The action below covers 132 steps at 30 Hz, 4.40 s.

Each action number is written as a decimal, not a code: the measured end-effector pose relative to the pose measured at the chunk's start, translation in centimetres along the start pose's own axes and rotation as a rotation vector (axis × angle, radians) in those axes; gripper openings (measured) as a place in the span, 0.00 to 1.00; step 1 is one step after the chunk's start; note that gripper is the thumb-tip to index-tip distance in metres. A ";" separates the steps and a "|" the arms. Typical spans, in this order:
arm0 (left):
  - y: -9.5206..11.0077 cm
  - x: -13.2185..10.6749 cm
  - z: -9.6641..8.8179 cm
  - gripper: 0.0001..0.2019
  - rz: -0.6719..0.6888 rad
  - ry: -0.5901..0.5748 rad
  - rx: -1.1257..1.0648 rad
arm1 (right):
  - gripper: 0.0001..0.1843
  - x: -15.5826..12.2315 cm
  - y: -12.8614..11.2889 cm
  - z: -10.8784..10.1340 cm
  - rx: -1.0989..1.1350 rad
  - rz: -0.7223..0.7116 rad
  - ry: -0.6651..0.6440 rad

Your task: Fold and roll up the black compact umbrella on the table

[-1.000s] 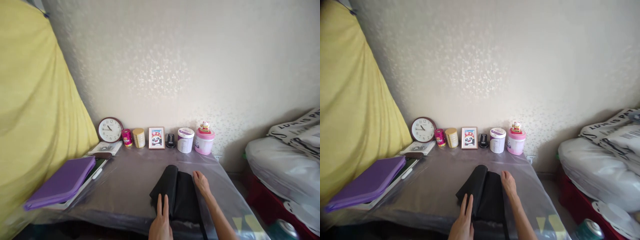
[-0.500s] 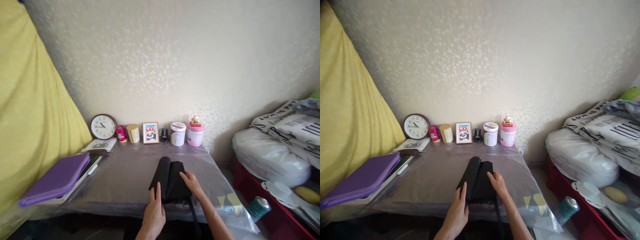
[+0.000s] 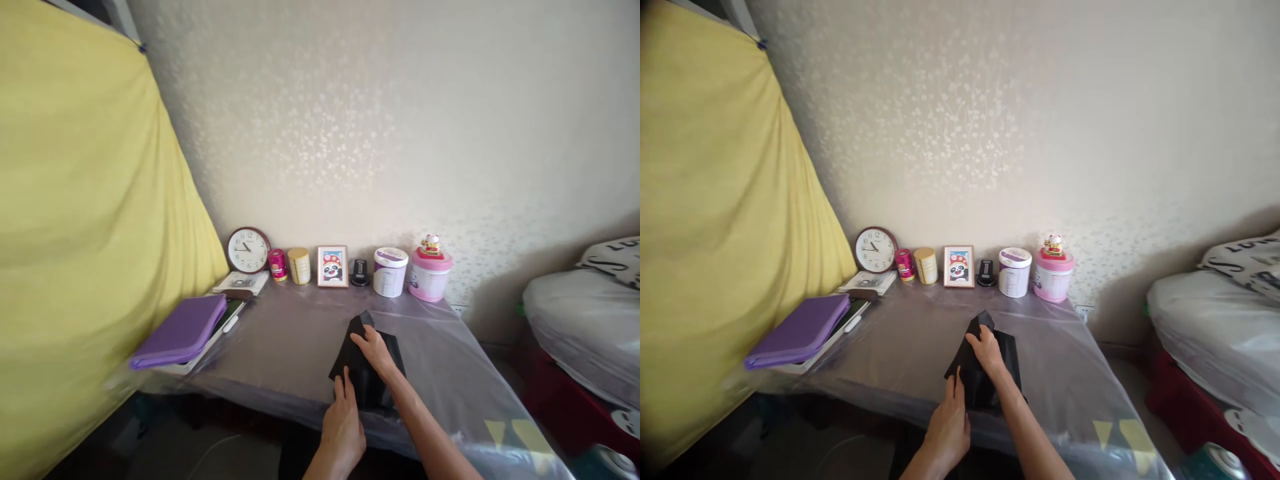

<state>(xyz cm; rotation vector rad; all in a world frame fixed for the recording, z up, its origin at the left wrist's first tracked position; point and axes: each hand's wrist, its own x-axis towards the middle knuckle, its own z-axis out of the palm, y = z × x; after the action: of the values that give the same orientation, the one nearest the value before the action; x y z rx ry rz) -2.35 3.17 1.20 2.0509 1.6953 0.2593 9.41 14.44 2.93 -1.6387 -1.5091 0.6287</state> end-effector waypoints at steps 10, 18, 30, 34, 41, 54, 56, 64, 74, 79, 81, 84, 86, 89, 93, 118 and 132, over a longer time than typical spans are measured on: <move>-0.6 -0.4 -0.2 0.34 0.004 -0.005 -0.051 | 0.25 0.5 0.6 1.9 -0.188 0.063 -0.159; -1.6 -2.2 -0.6 0.30 0.120 0.033 -0.033 | 0.13 -1.3 -1.9 1.0 -0.103 -0.123 -0.370; -1.8 0.3 0.6 0.38 0.130 -0.004 0.024 | 0.14 -4.4 -1.4 0.4 -0.227 -0.450 -0.286; -1.6 0.5 0.4 0.38 0.087 -0.038 0.041 | 0.16 -5.5 -0.4 0.1 -0.206 -0.598 -0.195; -1.1 0.8 0.1 0.45 0.068 -0.085 0.013 | 0.16 -1.4 1.9 0.4 -0.307 -0.647 -0.173; -1.1 0.4 0.4 0.40 0.007 -0.044 0.128 | 0.16 7.6 4.5 -1.3 -0.254 -0.060 -0.004; -1.3 0.2 0.5 0.39 0.022 -0.013 0.117 | 0.17 6.7 5.9 -3.4 -0.203 0.039 0.075; -2.0 0.1 0.6 0.38 0.076 0.029 0.061 | 0.18 -1.2 8.6 -7.4 0.158 0.313 0.063; -1.7 -0.3 0.3 0.38 0.075 0.047 0.089 | 0.19 -4.3 4.3 -6.2 0.294 0.305 -0.019; -1.4 -0.3 0.2 0.38 0.061 0.037 0.107 | 0.15 -3.9 2.1 -5.3 0.336 0.258 -0.060; -1.3 -0.2 0.2 0.38 0.056 0.036 0.114 | 0.15 -3.3 1.4 -4.7 0.324 0.235 -0.052; -1.4 -0.2 0.4 0.39 0.048 0.039 0.134 | 0.16 -2.4 0.6 -3.7 0.282 0.183 -0.044; -1.6 -0.1 0.6 0.38 0.056 0.048 0.135 | 0.18 -1.7 0.0 -2.9 0.261 0.167 -0.038; -1.7 -0.2 0.7 0.35 0.077 0.058 0.135 | 0.20 -1.0 -0.8 -1.3 0.224 0.157 -0.046; -1.5 -0.1 0.6 0.31 0.050 0.019 0.166 | 0.22 -0.5 -1.5 0.8 0.130 0.156 -0.073; -1.6 -0.6 -0.1 0.31 0.009 0.055 0.141 | 0.13 -3.1 -3.9 1.6 -0.269 -0.238 -0.387; -1.5 0.1 0.4 0.36 -0.050 -0.007 0.025 | 0.16 2.0 2.4 1.7 -0.345 -0.535 -0.133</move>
<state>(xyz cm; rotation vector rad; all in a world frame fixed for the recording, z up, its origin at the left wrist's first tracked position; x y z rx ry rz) -3.48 3.38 0.17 2.0215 1.7518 0.2146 9.78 16.81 0.33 -1.3546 -2.1384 0.1893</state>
